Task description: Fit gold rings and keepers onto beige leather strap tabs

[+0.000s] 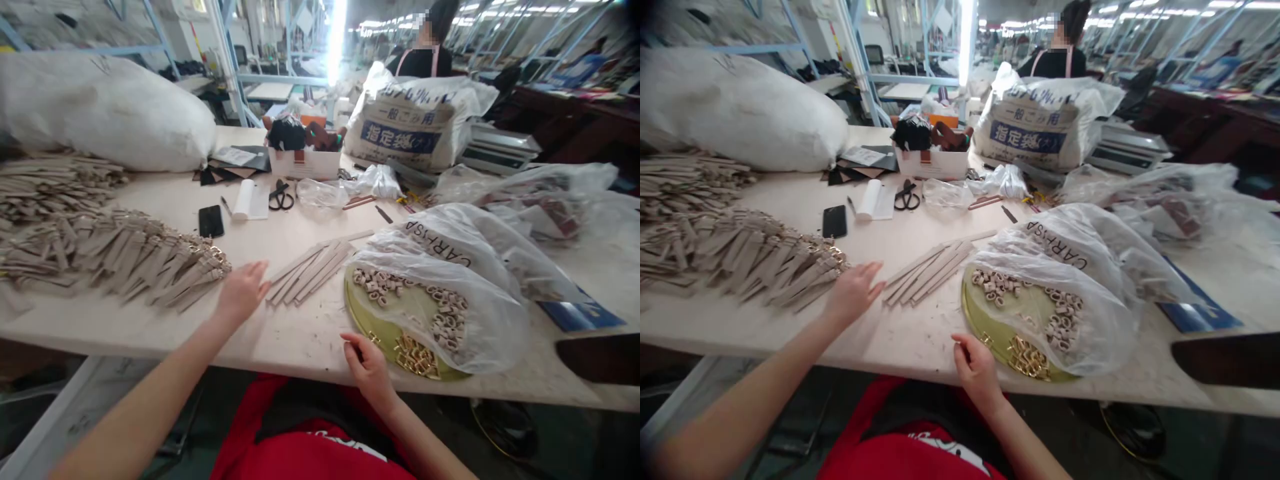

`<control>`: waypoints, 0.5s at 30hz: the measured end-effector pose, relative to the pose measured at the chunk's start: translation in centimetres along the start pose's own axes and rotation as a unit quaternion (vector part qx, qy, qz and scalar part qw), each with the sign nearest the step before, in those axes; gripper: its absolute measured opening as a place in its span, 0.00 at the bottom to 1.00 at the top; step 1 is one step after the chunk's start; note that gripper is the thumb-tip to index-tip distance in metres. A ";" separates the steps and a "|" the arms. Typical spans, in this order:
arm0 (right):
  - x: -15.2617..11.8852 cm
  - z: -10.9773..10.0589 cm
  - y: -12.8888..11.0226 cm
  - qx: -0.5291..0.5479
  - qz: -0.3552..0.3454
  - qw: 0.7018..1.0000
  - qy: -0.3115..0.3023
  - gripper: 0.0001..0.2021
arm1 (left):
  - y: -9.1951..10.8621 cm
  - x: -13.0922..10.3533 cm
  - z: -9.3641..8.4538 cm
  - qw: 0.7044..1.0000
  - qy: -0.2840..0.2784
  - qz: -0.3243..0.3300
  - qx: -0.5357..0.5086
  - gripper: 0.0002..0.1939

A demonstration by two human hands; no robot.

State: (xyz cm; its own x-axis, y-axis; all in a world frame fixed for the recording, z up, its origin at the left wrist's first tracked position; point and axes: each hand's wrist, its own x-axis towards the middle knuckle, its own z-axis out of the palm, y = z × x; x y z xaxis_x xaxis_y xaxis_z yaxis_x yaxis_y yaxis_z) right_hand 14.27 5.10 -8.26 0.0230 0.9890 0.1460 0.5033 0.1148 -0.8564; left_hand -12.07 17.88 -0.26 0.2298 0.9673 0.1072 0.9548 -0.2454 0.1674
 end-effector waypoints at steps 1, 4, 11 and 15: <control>-0.1 0.0 0.1 0.003 0.000 1.000 -0.001 0.10 | 1.9 0.8 0.7 1.000 -0.020 0.017 -0.015 0.17; -0.2 -0.1 0.1 0.015 -0.004 1.000 -0.003 0.10 | 6.0 3.6 2.9 0.996 -0.060 0.021 -0.059 0.13; -0.2 -0.4 -0.2 0.041 -0.008 0.999 0.012 0.10 | 8.0 5.9 3.5 0.989 -0.062 -0.040 -0.129 0.08; 0.2 -0.3 -0.1 0.079 0.002 0.997 0.015 0.11 | 8.8 4.0 1.3 0.976 -0.040 -0.049 -0.208 0.11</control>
State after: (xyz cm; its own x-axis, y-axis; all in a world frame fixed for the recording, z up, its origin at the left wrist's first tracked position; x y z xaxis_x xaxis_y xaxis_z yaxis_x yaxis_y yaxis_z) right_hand 14.48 5.22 -7.96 0.0513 0.9865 0.1553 0.3602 0.1268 -0.9242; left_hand -2.51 19.69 0.37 0.1715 0.9852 -0.0031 0.8180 -0.1406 0.5577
